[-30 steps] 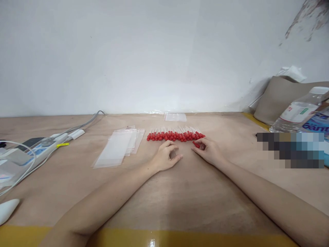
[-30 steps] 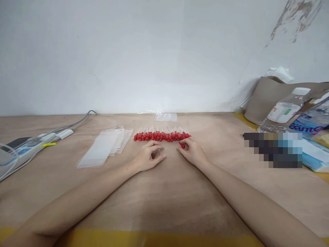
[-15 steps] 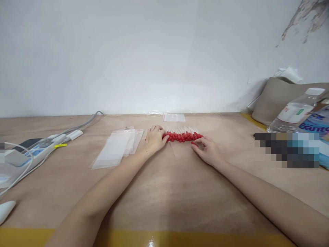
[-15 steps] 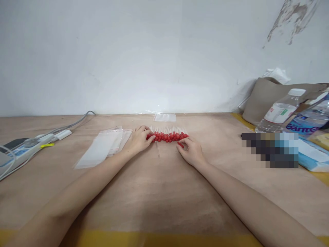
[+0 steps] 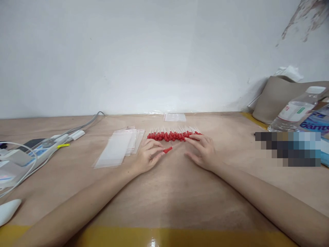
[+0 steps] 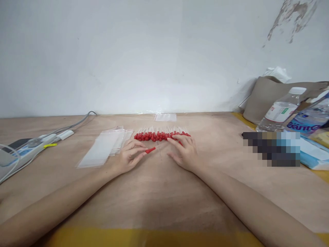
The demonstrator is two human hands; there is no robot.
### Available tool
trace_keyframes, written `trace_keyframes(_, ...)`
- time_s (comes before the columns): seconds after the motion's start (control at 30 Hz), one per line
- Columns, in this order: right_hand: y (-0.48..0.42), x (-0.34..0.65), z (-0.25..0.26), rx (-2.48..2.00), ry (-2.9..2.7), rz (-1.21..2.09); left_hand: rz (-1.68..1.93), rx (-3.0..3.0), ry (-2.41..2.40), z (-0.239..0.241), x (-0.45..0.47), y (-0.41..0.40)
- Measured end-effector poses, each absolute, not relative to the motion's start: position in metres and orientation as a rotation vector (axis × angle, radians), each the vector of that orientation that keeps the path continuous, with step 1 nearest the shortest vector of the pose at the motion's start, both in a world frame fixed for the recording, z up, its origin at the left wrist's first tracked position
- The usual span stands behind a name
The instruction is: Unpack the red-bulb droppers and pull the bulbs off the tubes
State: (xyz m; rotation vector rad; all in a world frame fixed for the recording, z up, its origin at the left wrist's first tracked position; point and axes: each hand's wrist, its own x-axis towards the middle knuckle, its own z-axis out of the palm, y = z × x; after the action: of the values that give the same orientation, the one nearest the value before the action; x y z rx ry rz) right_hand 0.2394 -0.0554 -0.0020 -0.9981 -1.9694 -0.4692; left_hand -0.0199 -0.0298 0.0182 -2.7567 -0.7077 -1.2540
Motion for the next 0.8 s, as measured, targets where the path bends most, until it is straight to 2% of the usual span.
trace_keyframes(0.3,-0.063,0.222,-0.003,-0.878,-2.233,-0.408,-1.296,-2.977,-0.58,0.013,-0.016,-0.041)
trace_keyframes(0.53,-0.067,0.213,-0.002,-0.907,-2.257,-0.386,-1.093,-3.051,-0.734,0.014,-0.009,-0.046)
trace_keyframes(0.8,-0.07,0.202,-0.003,-0.825,-2.247,-0.41,-0.93,-2.852,-0.778,0.004,0.002,-0.047)
